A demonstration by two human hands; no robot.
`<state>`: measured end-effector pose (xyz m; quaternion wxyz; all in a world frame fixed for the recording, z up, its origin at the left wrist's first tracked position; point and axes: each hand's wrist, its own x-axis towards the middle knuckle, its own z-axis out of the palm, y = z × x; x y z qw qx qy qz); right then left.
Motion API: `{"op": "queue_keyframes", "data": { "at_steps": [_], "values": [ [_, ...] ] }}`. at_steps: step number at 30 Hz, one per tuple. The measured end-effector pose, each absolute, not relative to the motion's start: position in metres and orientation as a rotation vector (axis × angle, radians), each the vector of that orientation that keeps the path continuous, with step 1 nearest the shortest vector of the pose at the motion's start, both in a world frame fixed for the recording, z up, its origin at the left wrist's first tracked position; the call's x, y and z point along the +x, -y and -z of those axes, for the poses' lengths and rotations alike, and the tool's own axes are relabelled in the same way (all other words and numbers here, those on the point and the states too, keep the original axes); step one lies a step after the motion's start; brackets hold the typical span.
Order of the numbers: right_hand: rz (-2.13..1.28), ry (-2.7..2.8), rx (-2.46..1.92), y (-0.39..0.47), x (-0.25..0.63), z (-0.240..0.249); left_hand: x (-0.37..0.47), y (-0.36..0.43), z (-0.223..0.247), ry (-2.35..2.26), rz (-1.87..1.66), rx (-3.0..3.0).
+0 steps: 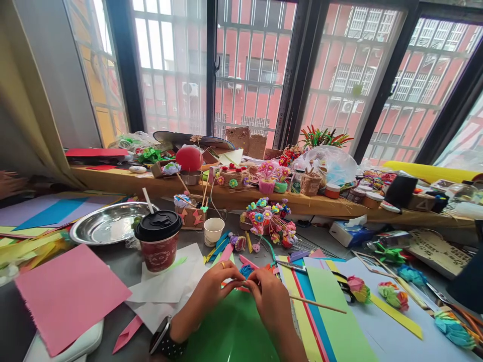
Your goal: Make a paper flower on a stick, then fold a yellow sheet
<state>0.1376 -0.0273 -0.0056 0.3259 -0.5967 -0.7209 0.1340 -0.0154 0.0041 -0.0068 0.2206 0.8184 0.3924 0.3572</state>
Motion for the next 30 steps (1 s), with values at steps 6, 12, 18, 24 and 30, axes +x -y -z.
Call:
{"op": "queue_keyframes", "data": {
  "at_steps": [6, 12, 18, 24, 30],
  "values": [
    [-0.222, 1.925, -1.506, 0.026, 0.139, 0.009, -0.015, -0.007, 0.009, -1.039, -1.083, 2.271],
    [-0.149, 1.913, -1.423, 0.021, 0.141, 0.016, -0.015, -0.009, 0.013, -1.017, -1.17, 2.32],
    [0.071, 1.899, -1.259, 0.022, 0.141, 0.016, -0.015, -0.006, 0.007, -1.001, -1.225, 2.13],
    [0.181, 1.834, -1.168, 0.024, 0.139, 0.01, -0.016, -0.005, -0.001, -0.862, -1.404, 1.324],
    [0.135, 1.913, -1.009, 0.031, 0.128, 0.006, -0.007, -0.005, 0.006, -0.661, -1.09, 0.589]
  ]
}}
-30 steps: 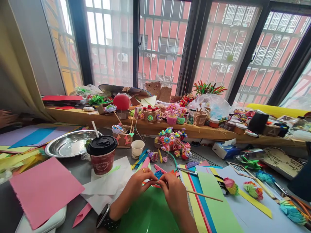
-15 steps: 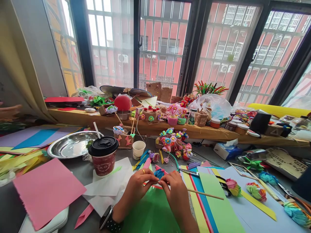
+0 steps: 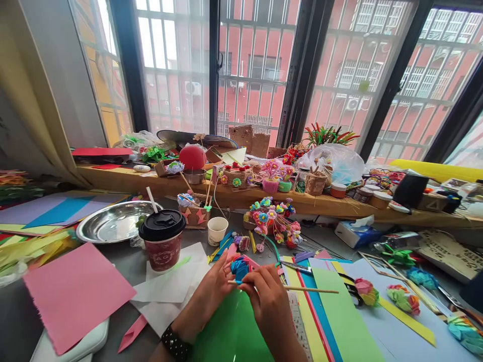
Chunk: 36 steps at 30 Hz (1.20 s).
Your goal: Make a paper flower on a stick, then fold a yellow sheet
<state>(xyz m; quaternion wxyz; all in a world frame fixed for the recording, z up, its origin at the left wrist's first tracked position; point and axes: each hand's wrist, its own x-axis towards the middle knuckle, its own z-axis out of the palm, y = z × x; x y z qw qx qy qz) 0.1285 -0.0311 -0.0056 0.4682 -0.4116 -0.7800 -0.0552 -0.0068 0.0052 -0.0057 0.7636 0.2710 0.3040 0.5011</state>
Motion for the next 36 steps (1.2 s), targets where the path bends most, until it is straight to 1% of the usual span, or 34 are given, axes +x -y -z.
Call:
{"op": "queue_keyframes", "data": {
  "at_steps": [2, 5, 10, 22, 33, 36],
  "values": [
    [0.144, 1.935, -0.996, 0.032, 0.126, 0.006, -0.004, -0.004, 0.005, -0.56, -0.911, 0.476],
    [0.194, 1.962, -0.964, 0.03, 0.125, 0.007, -0.003, -0.002, 0.003, -0.459, -0.829, 0.373],
    [0.267, 1.903, -0.962, 0.03, 0.124, 0.006, -0.001, -0.001, 0.006, -0.401, -0.936, 0.359],
    [0.222, 1.875, -1.028, 0.031, 0.124, 0.01, 0.012, 0.009, 0.005, -0.235, -1.034, 0.42],
    [0.069, 1.886, -1.077, 0.033, 0.119, 0.009, 0.012, 0.012, -0.001, -0.34, -1.091, 0.237],
    [0.077, 1.878, -1.083, 0.034, 0.116, 0.01, 0.009, 0.014, -0.006, -0.32, -1.102, 0.204]
  ]
}}
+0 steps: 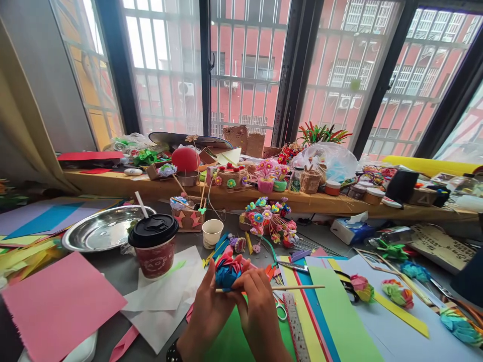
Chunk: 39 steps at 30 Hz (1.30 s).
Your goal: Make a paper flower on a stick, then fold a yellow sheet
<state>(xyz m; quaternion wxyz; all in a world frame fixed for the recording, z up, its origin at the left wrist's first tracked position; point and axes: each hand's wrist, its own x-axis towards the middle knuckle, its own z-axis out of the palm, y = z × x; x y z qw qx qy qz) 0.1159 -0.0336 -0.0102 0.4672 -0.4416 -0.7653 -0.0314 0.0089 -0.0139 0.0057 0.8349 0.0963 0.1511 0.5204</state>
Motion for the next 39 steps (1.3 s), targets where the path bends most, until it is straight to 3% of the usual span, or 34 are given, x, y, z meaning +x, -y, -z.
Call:
{"op": "queue_keyframes", "data": {
  "at_steps": [21, 39],
  "values": [
    [0.517, 1.802, -1.048, 0.038, 0.098, 0.013, 0.005, 0.008, -0.003, -0.256, -1.148, 0.124],
    [0.642, 1.824, -1.153, 0.039, 0.098, 0.013, 0.007, 0.01, -0.012, -0.335, -1.185, 0.025]
  ]
}}
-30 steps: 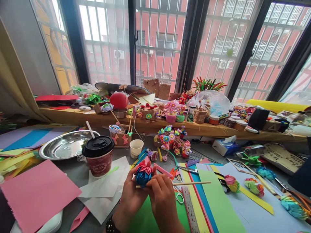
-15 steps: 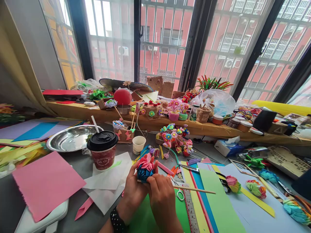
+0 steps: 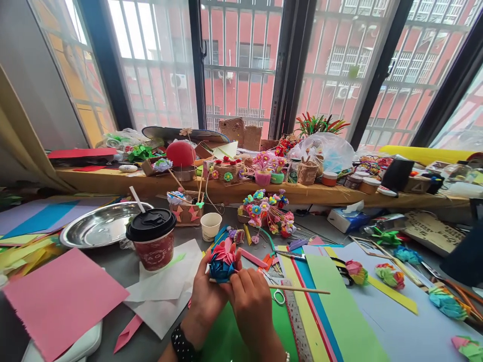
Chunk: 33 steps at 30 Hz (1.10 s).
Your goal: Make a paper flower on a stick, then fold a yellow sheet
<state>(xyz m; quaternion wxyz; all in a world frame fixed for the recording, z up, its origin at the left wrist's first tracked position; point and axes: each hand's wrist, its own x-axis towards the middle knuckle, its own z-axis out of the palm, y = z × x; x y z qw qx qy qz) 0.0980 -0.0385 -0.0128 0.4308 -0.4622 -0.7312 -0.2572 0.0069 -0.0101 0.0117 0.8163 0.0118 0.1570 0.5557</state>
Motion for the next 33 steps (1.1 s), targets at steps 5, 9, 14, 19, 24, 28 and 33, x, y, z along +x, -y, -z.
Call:
{"op": "queue_keyframes", "data": {
  "at_steps": [5, 9, 14, 19, 24, 28, 33],
  "values": [
    [0.557, 1.783, -1.166, 0.039, 0.097, 0.015, 0.006, 0.009, -0.01, -0.346, -1.174, 0.024],
    [0.508, 1.749, -1.164, 0.038, 0.096, 0.017, 0.006, 0.009, -0.009, -0.356, -1.16, 0.034],
    [0.457, 1.738, -1.181, 0.038, 0.096, 0.02, 0.005, 0.011, -0.01, -0.36, -1.172, 0.024],
    [0.444, 1.729, -1.179, 0.036, 0.095, 0.021, 0.005, 0.012, -0.015, -0.343, -1.176, -0.029],
    [0.425, 1.745, -1.155, 0.037, 0.098, 0.018, 0.003, 0.01, -0.013, -0.369, -1.164, -0.041],
    [0.399, 1.732, -1.108, 0.041, 0.109, 0.011, 0.0, 0.006, -0.004, -0.292, -1.261, 0.006],
    [0.266, 1.738, -1.179, 0.039, 0.124, 0.005, -0.003, 0.003, -0.006, -0.235, -1.264, 0.084]
  ]
}}
